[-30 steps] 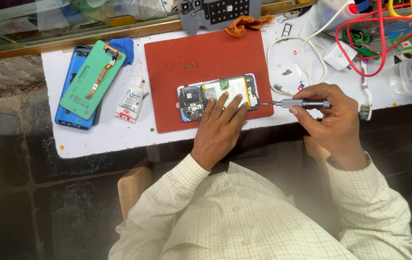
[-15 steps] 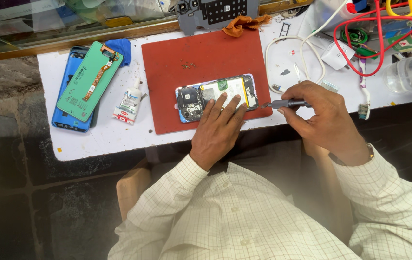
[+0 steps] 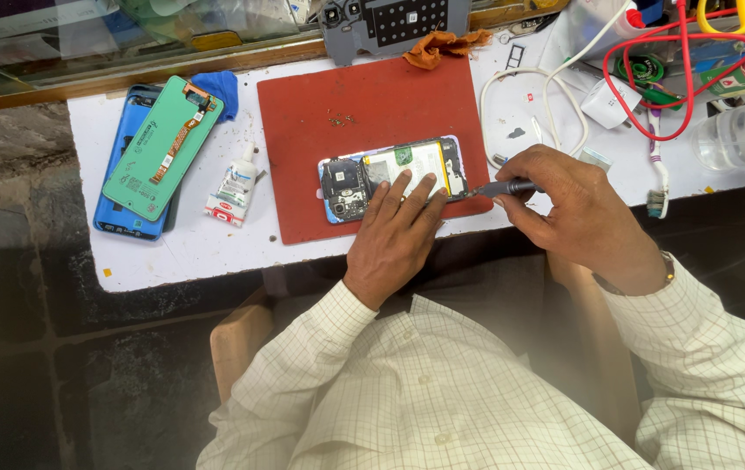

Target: The person repairs a disassembled smartphone on a workbench. They use a screwdriver to unscrew and adjust internal components, lift the battery and board area by hand, wipe the phone with a cloth, and continue working on the internals with the screwdriver.

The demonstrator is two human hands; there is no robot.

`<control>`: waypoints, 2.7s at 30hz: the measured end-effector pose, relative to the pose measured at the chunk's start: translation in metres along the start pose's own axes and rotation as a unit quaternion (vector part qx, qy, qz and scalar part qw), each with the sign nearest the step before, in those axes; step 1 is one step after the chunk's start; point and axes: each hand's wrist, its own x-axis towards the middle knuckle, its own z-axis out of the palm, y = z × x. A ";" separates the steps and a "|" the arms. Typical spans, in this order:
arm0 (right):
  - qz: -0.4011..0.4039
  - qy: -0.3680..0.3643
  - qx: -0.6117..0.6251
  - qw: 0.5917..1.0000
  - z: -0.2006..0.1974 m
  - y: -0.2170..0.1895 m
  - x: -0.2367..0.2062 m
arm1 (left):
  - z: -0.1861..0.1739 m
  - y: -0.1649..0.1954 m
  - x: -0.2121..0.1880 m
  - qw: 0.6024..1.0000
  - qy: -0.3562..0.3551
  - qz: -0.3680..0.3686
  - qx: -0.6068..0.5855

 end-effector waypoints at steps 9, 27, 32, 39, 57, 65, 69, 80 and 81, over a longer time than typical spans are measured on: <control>-0.023 -0.002 -0.019 1.000 0.000 0.000 0.001 | 0.000 0.000 0.000 1.000 0.005 0.002 -0.002; 0.052 -0.137 -0.263 0.954 0.006 -0.020 0.034 | -0.010 0.003 0.003 0.997 0.024 -0.014 -0.067; 0.032 -0.130 -0.241 0.961 0.009 -0.023 0.031 | -0.016 0.009 0.015 0.985 0.059 -0.072 -0.143; -0.062 -0.066 -0.123 0.988 0.008 -0.020 0.025 | -0.012 0.012 0.060 0.978 0.135 -0.092 -0.133; -0.018 -0.080 -0.176 0.981 0.010 -0.014 0.028 | -0.041 -0.039 0.031 0.985 0.064 -0.136 -0.089; -0.007 -0.105 -0.188 0.976 0.007 -0.020 0.030 | -0.075 -0.063 -0.002 0.983 -0.011 -0.136 -0.121; -0.019 -0.112 -0.159 0.981 0.013 -0.019 0.031 | -0.078 -0.073 -0.007 0.981 -0.018 -0.135 -0.137; 0.018 0.020 -0.036 0.999 0.012 -0.007 0.005 | -0.080 -0.085 0.005 0.977 0.037 -0.131 -0.163; 0.034 0.045 -0.009 0.998 0.011 -0.005 0.000 | -0.078 -0.090 0.009 0.978 0.061 -0.128 -0.152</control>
